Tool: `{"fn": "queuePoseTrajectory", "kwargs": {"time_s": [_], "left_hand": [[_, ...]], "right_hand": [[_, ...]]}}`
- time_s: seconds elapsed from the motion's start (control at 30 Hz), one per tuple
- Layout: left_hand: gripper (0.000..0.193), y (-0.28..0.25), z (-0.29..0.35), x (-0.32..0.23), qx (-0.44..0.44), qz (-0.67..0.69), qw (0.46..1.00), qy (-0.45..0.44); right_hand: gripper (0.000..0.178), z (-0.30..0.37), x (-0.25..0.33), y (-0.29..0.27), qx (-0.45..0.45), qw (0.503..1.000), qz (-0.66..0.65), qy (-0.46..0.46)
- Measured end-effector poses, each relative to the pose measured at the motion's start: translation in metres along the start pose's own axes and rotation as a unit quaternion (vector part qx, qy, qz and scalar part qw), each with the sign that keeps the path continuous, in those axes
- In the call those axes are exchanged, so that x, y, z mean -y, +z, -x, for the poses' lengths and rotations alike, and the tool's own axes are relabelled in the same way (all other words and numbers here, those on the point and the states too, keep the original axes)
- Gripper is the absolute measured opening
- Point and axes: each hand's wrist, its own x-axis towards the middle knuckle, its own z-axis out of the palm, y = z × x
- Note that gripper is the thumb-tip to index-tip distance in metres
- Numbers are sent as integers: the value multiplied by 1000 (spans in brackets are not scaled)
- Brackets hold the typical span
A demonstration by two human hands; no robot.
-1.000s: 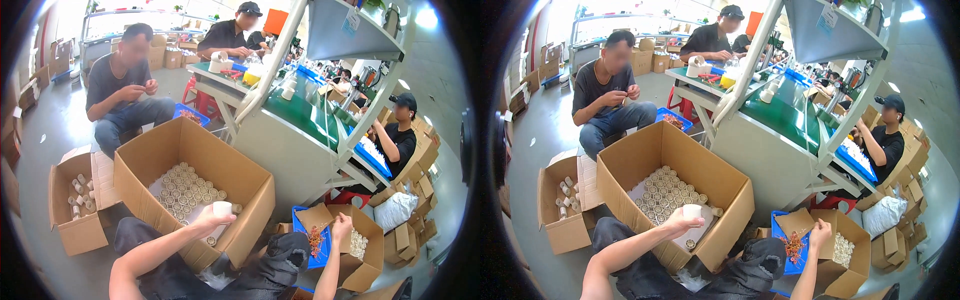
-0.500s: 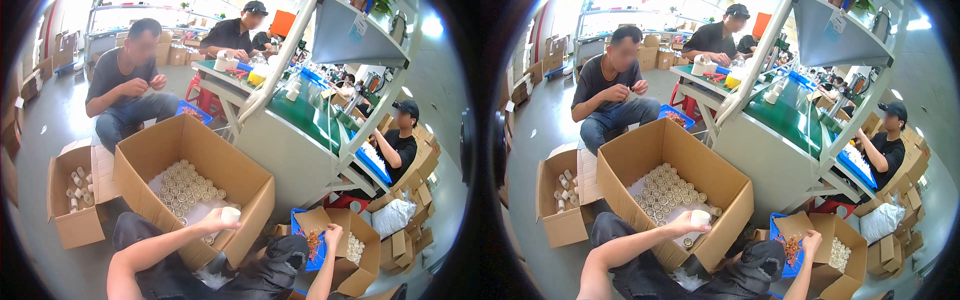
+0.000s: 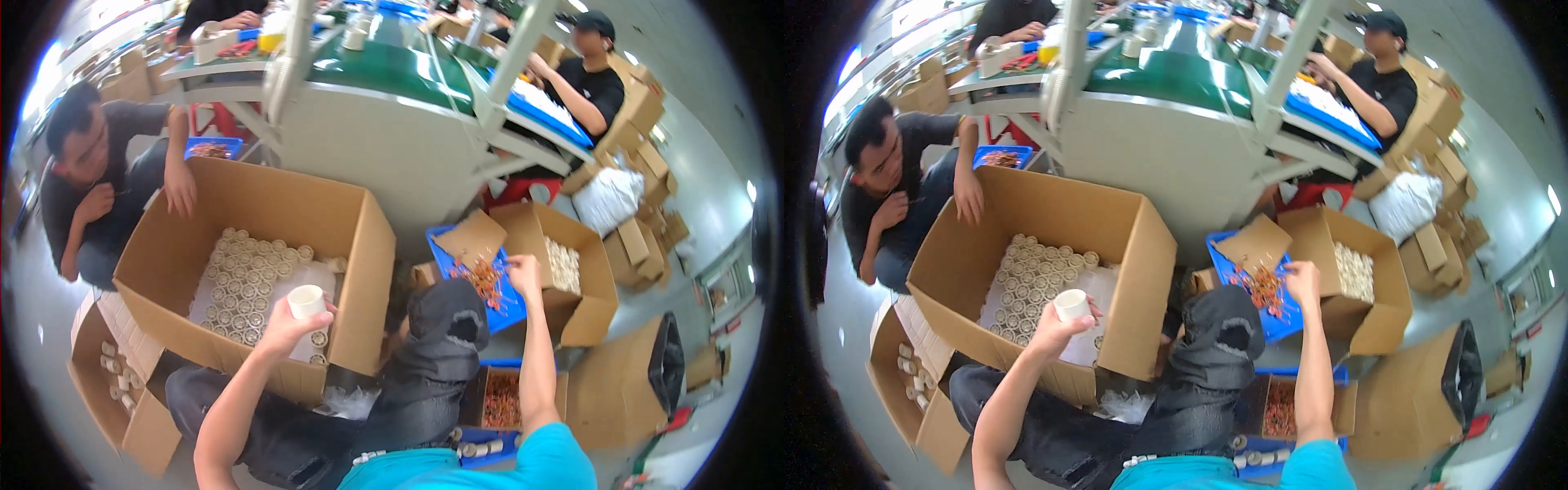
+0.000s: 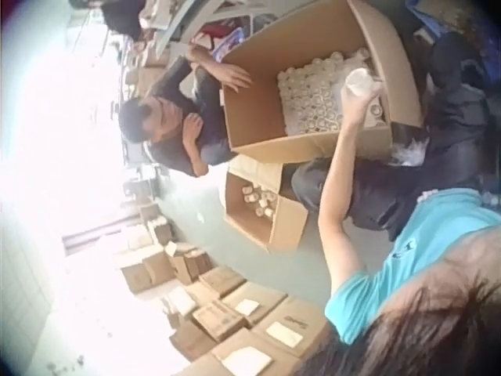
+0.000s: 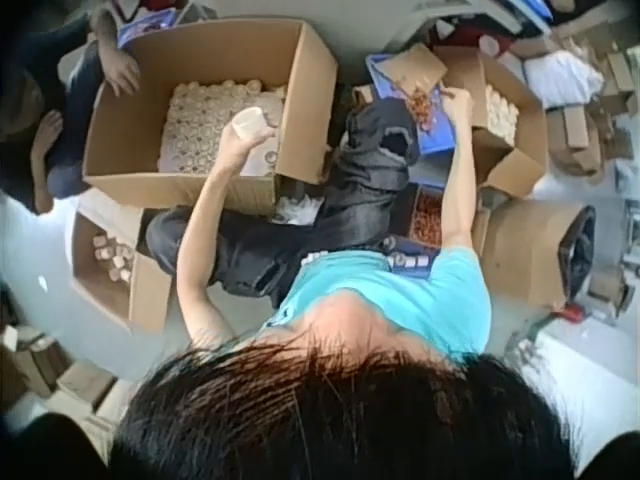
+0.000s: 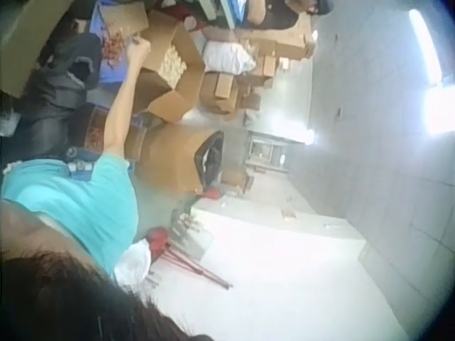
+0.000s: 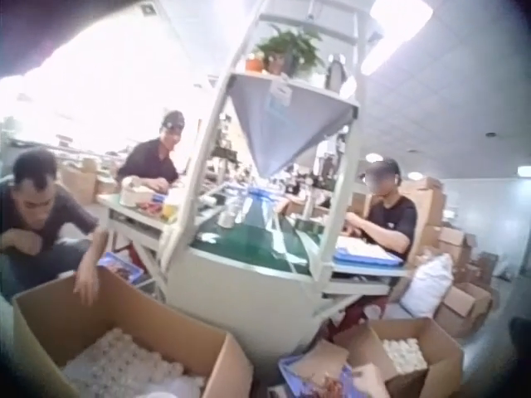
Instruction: The person assembles light components by picking up cylindrical plastic casings and wiring components, inserting the wires into the casings, and securing the pieces together by hand.
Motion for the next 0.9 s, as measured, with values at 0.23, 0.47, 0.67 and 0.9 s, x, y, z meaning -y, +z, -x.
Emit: {"fn": "queuePoseTrajectory", "kwargs": {"time_s": [0.23,0.47,0.67,0.9], "left_hand": [[49,2,0,4,-10,3,1000,-21],[44,5,2,2,4,-15,1000,-28],[44,5,0,4,2,-13,999,-30],[45,5,-1,9,-20,1,1000,-22]], "right_hand": [[23,15,16,-19,-98,989,-104,-25],[17,9,21,-12,-207,968,-128,-60],[18,12,1,5,-270,953,-119,-70],[32,12,1,21,-74,997,8,-11]]}}
